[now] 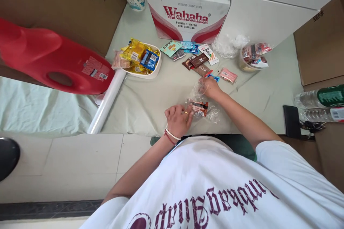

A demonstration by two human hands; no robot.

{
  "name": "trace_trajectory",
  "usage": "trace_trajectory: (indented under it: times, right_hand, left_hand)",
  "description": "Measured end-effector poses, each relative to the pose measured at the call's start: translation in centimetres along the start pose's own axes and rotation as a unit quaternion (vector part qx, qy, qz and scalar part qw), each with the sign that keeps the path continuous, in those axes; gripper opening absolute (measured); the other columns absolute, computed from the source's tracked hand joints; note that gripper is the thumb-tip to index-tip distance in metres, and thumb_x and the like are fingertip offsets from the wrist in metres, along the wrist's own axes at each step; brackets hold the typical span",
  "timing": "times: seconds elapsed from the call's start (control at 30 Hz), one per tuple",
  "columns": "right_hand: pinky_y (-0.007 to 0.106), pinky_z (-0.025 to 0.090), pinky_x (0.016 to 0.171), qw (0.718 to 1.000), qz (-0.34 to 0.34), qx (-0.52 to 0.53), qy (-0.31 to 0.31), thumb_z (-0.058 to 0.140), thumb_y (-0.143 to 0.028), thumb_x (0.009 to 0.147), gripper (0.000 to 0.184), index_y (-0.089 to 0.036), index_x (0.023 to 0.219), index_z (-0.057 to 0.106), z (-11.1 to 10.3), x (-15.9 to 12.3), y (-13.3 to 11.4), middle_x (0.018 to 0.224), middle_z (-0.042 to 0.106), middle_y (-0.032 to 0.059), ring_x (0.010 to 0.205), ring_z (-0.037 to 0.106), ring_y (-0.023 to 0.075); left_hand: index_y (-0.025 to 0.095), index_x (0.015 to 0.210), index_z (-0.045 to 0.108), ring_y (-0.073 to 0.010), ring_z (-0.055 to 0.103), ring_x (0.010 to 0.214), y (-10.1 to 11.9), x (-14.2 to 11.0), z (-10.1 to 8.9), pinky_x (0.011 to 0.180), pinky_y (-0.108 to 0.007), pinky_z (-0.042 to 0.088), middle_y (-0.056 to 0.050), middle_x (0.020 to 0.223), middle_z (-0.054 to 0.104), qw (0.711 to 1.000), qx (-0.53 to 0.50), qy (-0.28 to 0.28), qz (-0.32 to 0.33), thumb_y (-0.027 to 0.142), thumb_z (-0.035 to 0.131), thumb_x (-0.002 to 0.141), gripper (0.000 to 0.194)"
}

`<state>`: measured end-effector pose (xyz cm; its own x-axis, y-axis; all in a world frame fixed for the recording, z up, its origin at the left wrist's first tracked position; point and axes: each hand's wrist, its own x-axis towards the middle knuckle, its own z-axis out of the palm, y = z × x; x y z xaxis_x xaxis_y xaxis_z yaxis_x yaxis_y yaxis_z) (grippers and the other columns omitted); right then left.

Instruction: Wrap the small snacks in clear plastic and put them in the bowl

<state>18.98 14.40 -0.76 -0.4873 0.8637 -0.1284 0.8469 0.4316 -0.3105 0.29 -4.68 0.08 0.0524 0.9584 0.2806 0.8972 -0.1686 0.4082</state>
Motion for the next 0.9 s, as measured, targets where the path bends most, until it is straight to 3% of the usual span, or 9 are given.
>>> trace_trajectory:
  times: [0.1,0.17,0.23,0.3,0.4,0.47,0.6,0.73,0.9]
  right_hand:
    - [0.032,0.045,0.075,0.999,0.010,0.033,-0.025,0.061,-0.028,0.092,0.013,-0.019,0.084,0.067,-0.6,-0.4,0.3,0.080,0.070,0.0086,0.083,0.064,0.0253]
    - [0.031,0.044,0.073,0.997,-0.009,0.072,-0.041,0.058,-0.026,0.094,0.016,-0.018,0.087,0.070,-1.1,-0.8,0.2,0.082,0.071,0.0076,0.080,0.064,0.0227]
    - [0.032,0.047,0.076,0.994,-0.031,0.095,-0.053,0.061,-0.026,0.093,0.018,-0.014,0.100,0.072,-1.4,-1.1,0.0,0.090,0.071,0.0097,0.084,0.066,0.0235]
    - [0.037,0.050,0.089,0.991,-0.061,0.103,-0.052,0.072,-0.026,0.085,0.040,-0.012,0.123,0.070,-1.7,-1.3,-0.2,0.112,0.070,0.0146,0.101,0.066,0.0276]
    - [0.051,0.039,0.114,0.978,-0.164,0.121,-0.048,0.085,-0.025,0.074,0.077,-0.023,0.147,0.059,-2.4,-1.4,-0.4,0.155,0.047,0.0165,0.138,0.048,0.0353]
    - [0.055,0.028,0.122,0.957,-0.241,0.145,-0.068,0.085,-0.029,0.076,0.066,-0.029,0.140,0.066,-3.0,-1.3,-0.5,0.165,0.036,0.0096,0.150,0.034,0.0351]
    - [0.047,0.031,0.121,0.930,-0.277,0.209,-0.123,0.077,-0.034,0.086,0.020,-0.026,0.104,0.081,-4.1,-0.2,-0.7,0.147,0.058,0.0070,0.142,0.044,0.0287]
    - [0.033,0.047,0.093,0.947,-0.193,0.210,-0.145,0.065,-0.033,0.092,0.022,-0.017,0.100,0.079,-4.2,2.1,-1.8,0.109,0.073,0.0072,0.099,0.064,0.0207]
    - [0.027,0.038,0.071,0.986,-0.056,0.064,-0.144,0.063,-0.027,0.093,0.019,-0.014,0.094,0.076,-3.8,4.2,-4.4,0.090,0.073,0.0073,0.081,0.061,0.0191]
  left_hand:
    - [0.026,0.129,0.072,-0.0305,0.056,0.108,-0.5,2.1,0.5,0.094,-0.049,0.040,-0.014,0.110,0.067,0.995,-0.037,0.017,-0.096,0.040,0.050,0.099,0.040]
    - [0.022,0.139,0.064,-0.0322,0.053,0.125,-1.5,3.5,0.4,0.106,-0.051,0.039,-0.015,0.126,0.065,0.993,-0.073,0.023,-0.092,0.034,0.051,0.094,0.048]
    - [0.022,0.149,0.053,-0.0325,0.042,0.144,-2.5,4.9,0.0,0.121,-0.054,0.027,-0.013,0.145,0.058,0.994,-0.106,-0.001,-0.014,0.027,0.055,0.085,0.065]
    - [0.027,0.153,0.048,-0.0315,0.026,0.157,-3.3,6.2,-0.5,0.128,-0.056,0.010,-0.007,0.156,0.052,0.987,-0.129,-0.047,0.088,0.019,0.055,0.078,0.075]
    - [0.034,0.149,0.054,-0.0309,0.012,0.162,-4.1,7.4,-1.3,0.129,-0.060,0.003,-0.001,0.166,0.042,0.971,-0.134,-0.096,0.171,0.012,0.053,0.075,0.077]
    - [0.034,0.146,0.058,-0.0326,0.007,0.163,-4.5,7.7,-1.5,0.128,-0.062,0.004,0.000,0.171,0.032,0.966,-0.128,-0.108,0.199,0.011,0.054,0.074,0.076]
    - [0.029,0.117,0.075,-0.0384,0.002,0.163,-4.8,7.3,-1.9,0.127,-0.065,0.000,0.002,0.174,0.026,0.955,-0.115,-0.110,0.250,0.017,0.062,0.072,0.048]
    - [0.024,0.085,0.074,-0.0367,0.006,0.163,-4.7,6.4,-2.7,0.129,-0.064,0.002,0.000,0.167,0.041,0.961,-0.082,-0.064,0.255,0.025,0.067,0.078,0.010]
    - [0.027,0.092,0.071,-0.0282,0.026,0.160,-4.5,5.8,-3.7,0.129,-0.063,0.002,0.000,0.155,0.057,0.958,-0.045,-0.048,0.280,0.026,0.057,0.093,0.014]
